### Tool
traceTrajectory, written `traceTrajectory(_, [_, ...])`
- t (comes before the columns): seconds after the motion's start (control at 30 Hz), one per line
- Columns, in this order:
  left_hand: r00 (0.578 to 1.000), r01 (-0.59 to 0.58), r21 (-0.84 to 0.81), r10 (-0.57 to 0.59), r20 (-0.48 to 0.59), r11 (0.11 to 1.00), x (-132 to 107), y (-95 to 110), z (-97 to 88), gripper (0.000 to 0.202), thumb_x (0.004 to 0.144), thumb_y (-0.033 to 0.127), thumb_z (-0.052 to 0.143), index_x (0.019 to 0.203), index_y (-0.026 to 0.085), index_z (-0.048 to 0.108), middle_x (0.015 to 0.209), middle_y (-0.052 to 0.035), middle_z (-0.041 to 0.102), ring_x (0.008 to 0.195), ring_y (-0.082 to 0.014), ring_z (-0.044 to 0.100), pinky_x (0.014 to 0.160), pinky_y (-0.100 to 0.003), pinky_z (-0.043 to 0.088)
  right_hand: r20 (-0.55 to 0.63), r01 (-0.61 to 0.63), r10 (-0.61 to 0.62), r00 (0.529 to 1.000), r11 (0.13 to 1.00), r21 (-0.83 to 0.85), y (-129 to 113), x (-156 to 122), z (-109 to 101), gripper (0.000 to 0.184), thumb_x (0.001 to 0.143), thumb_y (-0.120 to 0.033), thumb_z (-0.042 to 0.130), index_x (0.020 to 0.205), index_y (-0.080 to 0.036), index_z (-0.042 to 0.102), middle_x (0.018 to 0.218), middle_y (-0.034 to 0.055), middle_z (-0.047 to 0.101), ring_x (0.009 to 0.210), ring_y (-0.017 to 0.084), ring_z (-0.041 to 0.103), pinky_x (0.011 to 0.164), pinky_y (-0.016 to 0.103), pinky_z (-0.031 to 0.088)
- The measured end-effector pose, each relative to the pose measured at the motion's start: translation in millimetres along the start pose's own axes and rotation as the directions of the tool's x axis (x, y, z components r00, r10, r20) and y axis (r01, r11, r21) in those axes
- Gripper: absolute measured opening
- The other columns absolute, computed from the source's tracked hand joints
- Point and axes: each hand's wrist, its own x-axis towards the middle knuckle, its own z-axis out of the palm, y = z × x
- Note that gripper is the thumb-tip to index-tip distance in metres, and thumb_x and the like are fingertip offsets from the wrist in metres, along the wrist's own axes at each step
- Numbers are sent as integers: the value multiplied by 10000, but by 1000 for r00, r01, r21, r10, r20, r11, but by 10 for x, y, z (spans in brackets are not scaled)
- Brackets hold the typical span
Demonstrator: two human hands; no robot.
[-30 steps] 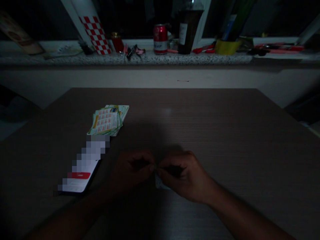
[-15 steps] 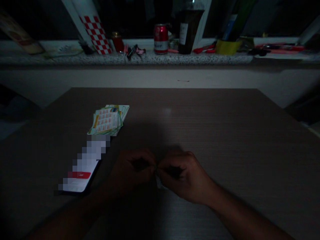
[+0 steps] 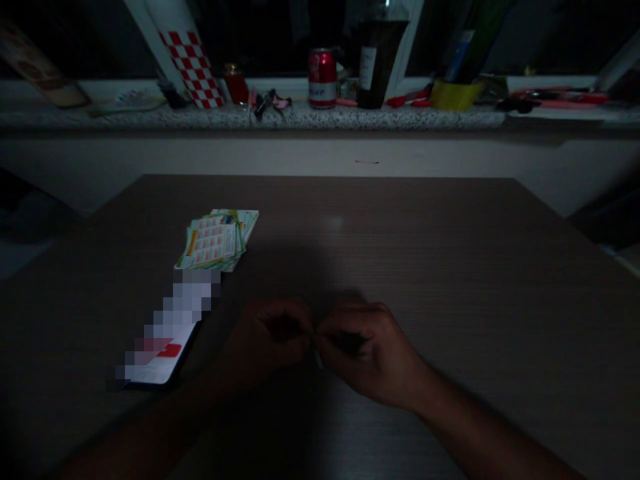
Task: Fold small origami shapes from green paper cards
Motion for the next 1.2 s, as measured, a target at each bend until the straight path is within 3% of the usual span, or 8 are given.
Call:
traceTrajectory(0.3, [999,-22,-26,23,38,999,19,-37,-1,165,596,6,633,686,144,627,722,18,596,681,-104,546,605,-201,405,6,-33,33,999,999,2,26,-16,-8,107,819,-135,600,717,-155,628,647,5,578,590,111,531,534,240,410])
traceTrajectory(0.63, [996,65,-125,-56,70,990,8,-48,-18,211,626,73,685,811,151,619,746,25,611,678,-95,570,620,-200,434,-71,-98,103,992,992,79,49,-2,1,122,831,-187,618,729,-145,669,605,2,604,531,94,531,486,215,410])
traceTrajectory(0.97, [998,46,52,-48,47,998,-6,-44,-25,33,719,162,640,738,137,631,678,20,597,629,-93,539,589,-201,411,-72,-119,125,990,990,81,46,0,-10,128,822,-179,606,716,-148,669,597,9,606,526,102,532,484,226,427])
traceTrajectory(1.2, [999,-20,189,15,29,982,-18,-49,-13,41,730,176,623,718,140,638,675,10,613,634,-106,551,583,-202,412,-64,-107,110,992,993,46,51,-17,3,117,826,-182,607,734,-151,673,612,8,618,543,106,557,502,227,426])
